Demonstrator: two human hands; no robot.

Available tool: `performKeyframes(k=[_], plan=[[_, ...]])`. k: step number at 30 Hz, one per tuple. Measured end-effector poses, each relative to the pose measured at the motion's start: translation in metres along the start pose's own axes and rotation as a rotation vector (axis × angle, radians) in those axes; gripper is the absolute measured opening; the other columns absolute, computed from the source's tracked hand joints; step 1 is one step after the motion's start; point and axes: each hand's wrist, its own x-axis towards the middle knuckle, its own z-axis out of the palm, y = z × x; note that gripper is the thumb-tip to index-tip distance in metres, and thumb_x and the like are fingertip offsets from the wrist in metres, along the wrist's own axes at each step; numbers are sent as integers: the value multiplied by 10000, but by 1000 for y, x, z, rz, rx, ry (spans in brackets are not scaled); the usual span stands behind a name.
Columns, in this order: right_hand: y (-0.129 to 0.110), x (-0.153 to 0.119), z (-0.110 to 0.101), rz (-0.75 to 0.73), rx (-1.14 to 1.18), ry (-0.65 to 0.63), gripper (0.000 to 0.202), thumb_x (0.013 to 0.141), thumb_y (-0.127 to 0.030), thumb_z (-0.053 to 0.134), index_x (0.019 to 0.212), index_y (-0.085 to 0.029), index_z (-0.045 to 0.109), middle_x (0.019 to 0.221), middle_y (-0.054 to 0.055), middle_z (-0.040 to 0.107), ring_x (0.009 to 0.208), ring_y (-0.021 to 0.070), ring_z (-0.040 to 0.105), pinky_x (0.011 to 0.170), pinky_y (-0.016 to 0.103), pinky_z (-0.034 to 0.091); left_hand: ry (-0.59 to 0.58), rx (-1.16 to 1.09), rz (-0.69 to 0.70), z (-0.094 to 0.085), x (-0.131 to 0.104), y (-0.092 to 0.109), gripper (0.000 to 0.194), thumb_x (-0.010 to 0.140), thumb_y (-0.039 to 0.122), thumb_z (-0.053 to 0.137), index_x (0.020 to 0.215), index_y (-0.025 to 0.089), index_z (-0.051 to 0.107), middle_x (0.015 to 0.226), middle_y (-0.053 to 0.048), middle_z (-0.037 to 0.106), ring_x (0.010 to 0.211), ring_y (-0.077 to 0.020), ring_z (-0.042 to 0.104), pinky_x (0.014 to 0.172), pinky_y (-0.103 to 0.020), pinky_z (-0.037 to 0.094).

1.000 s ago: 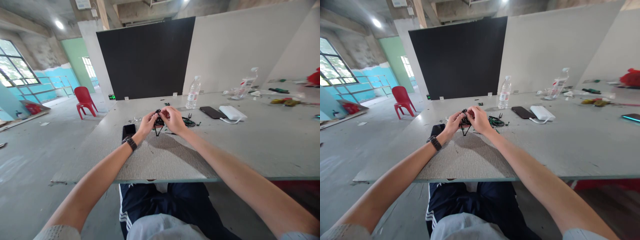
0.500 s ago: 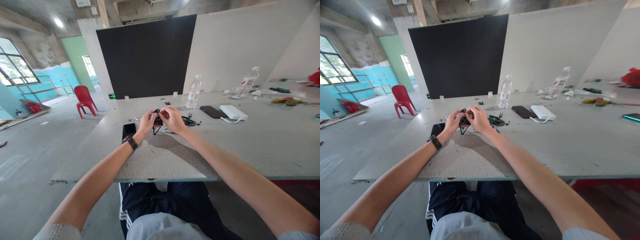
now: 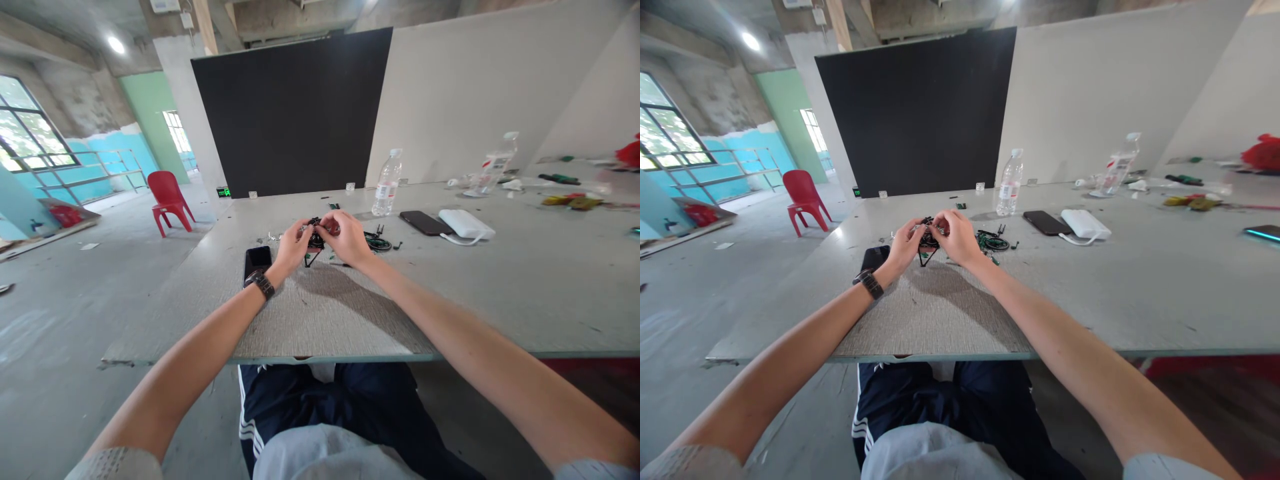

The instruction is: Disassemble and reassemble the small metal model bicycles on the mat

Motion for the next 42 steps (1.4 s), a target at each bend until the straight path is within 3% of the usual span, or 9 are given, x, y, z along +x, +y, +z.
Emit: performKeyframes(k=[4,7,10,14,19,24,30,33,42], plan=[[0,2,-5,2,39,23,368,909,-502,672,1165,-244,614,1120,127,601,935,254,621,743,404,581,-28,60,115,-4,3,-2,276,1014,418,561,1178,216,655,1122,-90,697,968,-209,692,820,-381,638],[-3,3,-10,-78,48,-42,305,960,-518,615,1108,-253,645,1071,111,636,963,262,637,811,426,581,-11,217,261,-8,4,-1,259,1013,410,561,1165,227,665,1165,-98,695,1081,-232,663,942,-412,577],[-7,3,-13,-166,-33,-3,260,990,-508,581,1036,-260,646,1018,102,649,950,273,626,877,468,546,43,280,326,-9,4,1,317,986,384,625,1270,245,608,1252,-115,669,1191,-241,621,1022,-422,520],[-6,2,-15,-278,-200,0,228,1016,-465,542,937,-272,635,986,106,650,975,293,587,890,471,500,166,147,178,-6,4,3,461,985,470,627,1365,234,517,1362,-156,616,1288,-254,591,1035,-411,511],[-3,-1,-17,-344,-352,-51,243,1041,-386,486,891,-273,640,989,100,658,950,282,570,821,432,474,-60,-201,-71,-1,3,8,495,1034,608,426,1051,166,648,1125,-152,729,1015,-238,733,912,-409,588],[-1,-3,-14,-339,-347,-116,236,1048,-419,479,964,-274,645,1044,103,653,1001,275,586,796,407,476,-65,-272,-97,-3,2,9,315,971,480,638,983,167,676,1017,-105,758,911,-197,746,905,-395,595],[3,-1,-13,-291,-217,-106,272,1045,-464,470,1169,-247,578,1110,132,633,1082,288,596,891,434,513,39,-352,-123,-8,6,7,159,990,277,618,927,144,677,931,-73,751,792,-129,722,877,-329,593],[8,1,-15,-216,-217,-64,271,1055,-400,412,1191,-233,574,1123,146,619,1096,303,587,923,463,508,59,-371,-151,-8,6,8,127,976,225,624,911,129,678,909,-65,746,772,-126,711,850,-316,592],[15,4,-23,-210,-370,-167,308,1058,-321,387,1173,-263,667,1158,124,637,1099,304,576,906,451,485,87,-344,-200,-6,5,9,127,967,157,597,866,137,671,877,-52,745,751,-126,707,845,-312,582]])
